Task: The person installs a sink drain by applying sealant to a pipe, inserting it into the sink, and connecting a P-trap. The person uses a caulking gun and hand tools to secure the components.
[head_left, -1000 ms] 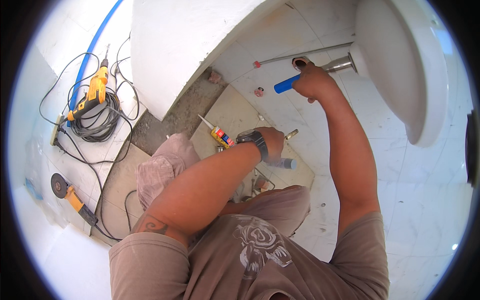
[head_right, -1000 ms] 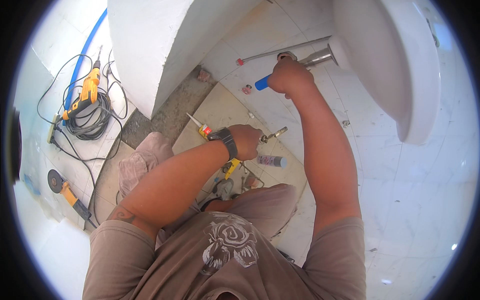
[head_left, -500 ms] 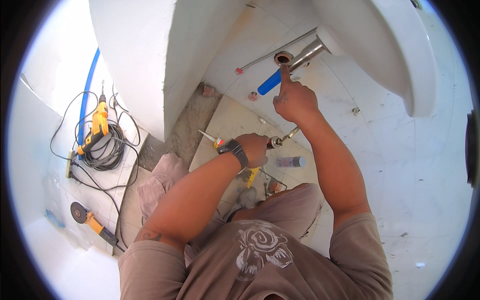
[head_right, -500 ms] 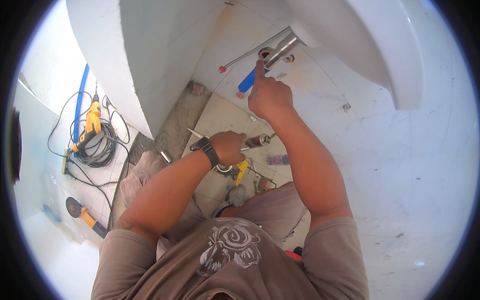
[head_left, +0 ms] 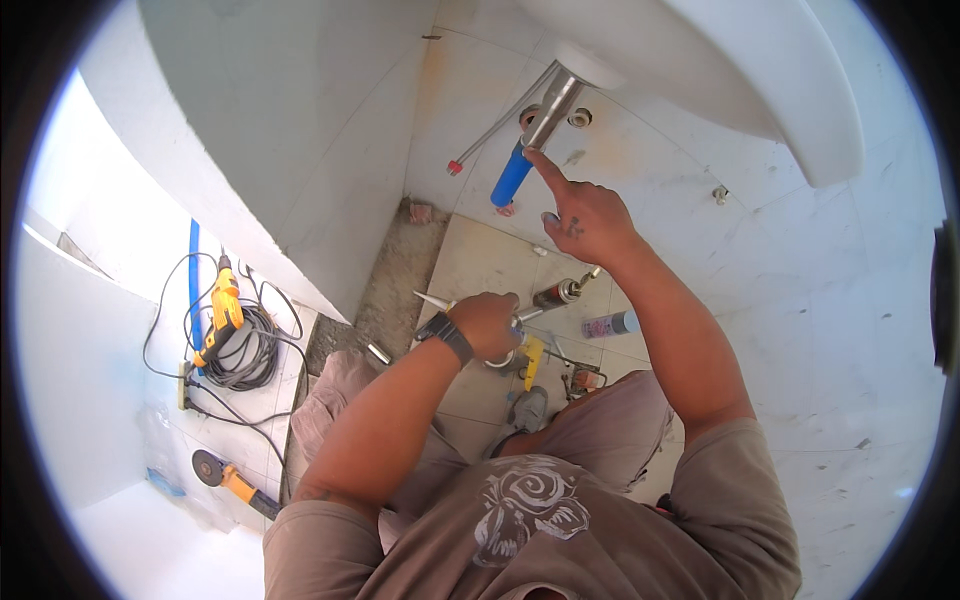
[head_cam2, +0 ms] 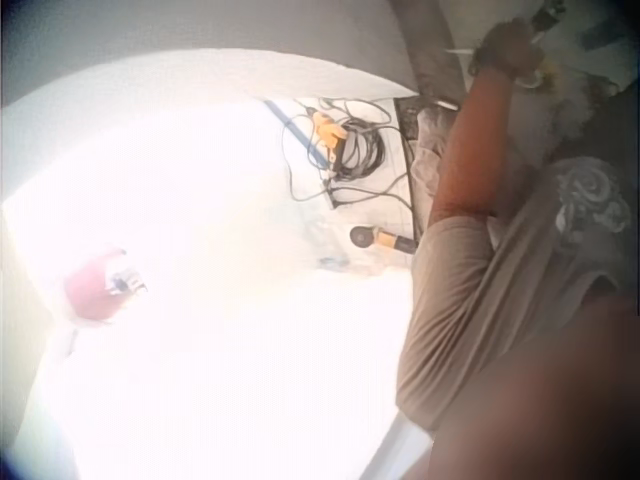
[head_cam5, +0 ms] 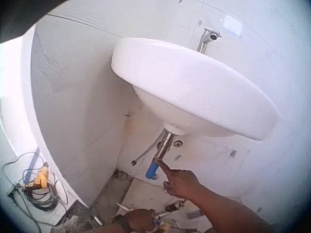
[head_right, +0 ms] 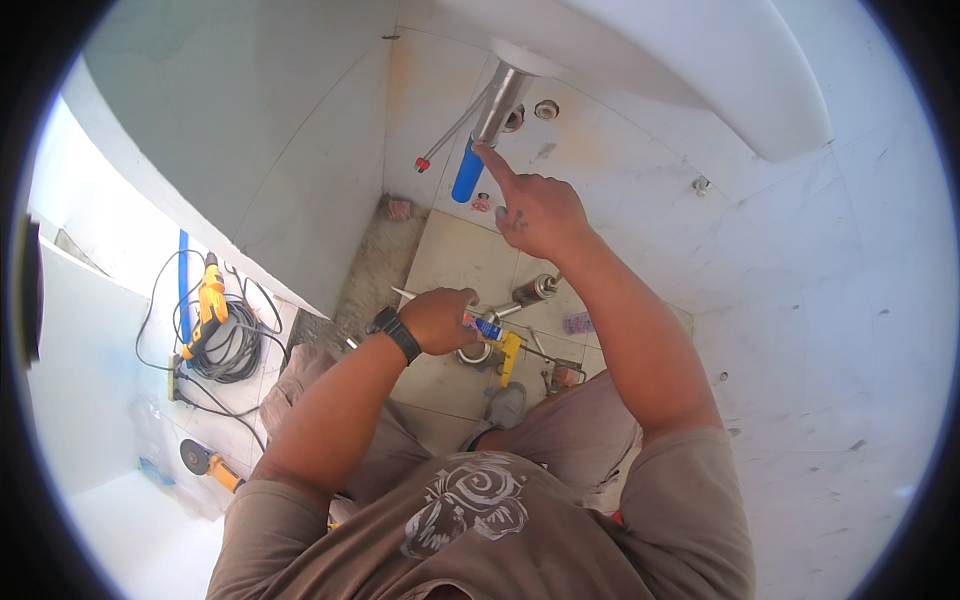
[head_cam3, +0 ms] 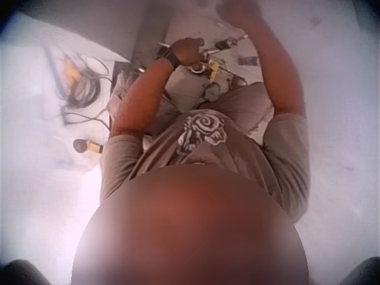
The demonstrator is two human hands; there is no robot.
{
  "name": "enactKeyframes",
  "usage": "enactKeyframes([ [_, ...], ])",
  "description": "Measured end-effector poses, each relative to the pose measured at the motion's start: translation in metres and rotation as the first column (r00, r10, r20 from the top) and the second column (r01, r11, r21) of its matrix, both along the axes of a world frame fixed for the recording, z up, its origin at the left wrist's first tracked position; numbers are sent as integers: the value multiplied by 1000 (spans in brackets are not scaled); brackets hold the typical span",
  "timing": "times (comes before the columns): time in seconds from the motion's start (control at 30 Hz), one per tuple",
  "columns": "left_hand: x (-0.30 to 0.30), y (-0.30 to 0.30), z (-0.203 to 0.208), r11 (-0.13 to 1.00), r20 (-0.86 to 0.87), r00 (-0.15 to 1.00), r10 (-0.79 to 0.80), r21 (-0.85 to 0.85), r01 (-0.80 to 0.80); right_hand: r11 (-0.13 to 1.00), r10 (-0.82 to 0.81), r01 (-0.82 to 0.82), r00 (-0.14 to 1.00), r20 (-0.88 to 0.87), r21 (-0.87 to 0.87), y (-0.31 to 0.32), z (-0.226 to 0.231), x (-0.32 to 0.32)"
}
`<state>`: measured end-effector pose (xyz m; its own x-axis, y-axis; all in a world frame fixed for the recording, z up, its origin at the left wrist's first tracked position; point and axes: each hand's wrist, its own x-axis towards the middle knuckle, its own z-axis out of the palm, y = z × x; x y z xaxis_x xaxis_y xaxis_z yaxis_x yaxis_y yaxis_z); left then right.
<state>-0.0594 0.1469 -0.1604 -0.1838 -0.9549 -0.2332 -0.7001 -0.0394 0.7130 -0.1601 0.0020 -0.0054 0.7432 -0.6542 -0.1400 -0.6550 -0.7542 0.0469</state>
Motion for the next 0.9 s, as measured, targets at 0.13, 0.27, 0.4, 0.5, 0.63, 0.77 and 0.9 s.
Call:
enactKeyframes([
  [0.13,2,0,-1,1000,-4,1000,5,-6,-5,996,20,-26,998,67,91,-13,-1,-10],
  [0.27,3,-1,-3,1000,-12,1000,-7,-22,6,992,62,-76,989,135,97,-26,-8,-19],
  [0.4,3,0,-4,998,-41,999,1,-69,-3,992,-10,-16,980,199,129,-36,-16,-27],
  [0.5,3,1,-3,998,-57,998,11,-67,-14,978,-105,51,957,271,201,-36,-18,-35],
  [0.63,2,0,-2,997,-58,998,4,-76,-9,956,-121,-1,909,399,292,-28,-21,-34],
  [0.77,2,1,-2,996,-63,998,12,-85,-18,903,-223,12,867,446,429,-42,-18,-23],
  [0.9,5,1,-3,993,-57,998,-7,-120,0,956,-48,-56,939,341,287,-66,-8,-17],
])
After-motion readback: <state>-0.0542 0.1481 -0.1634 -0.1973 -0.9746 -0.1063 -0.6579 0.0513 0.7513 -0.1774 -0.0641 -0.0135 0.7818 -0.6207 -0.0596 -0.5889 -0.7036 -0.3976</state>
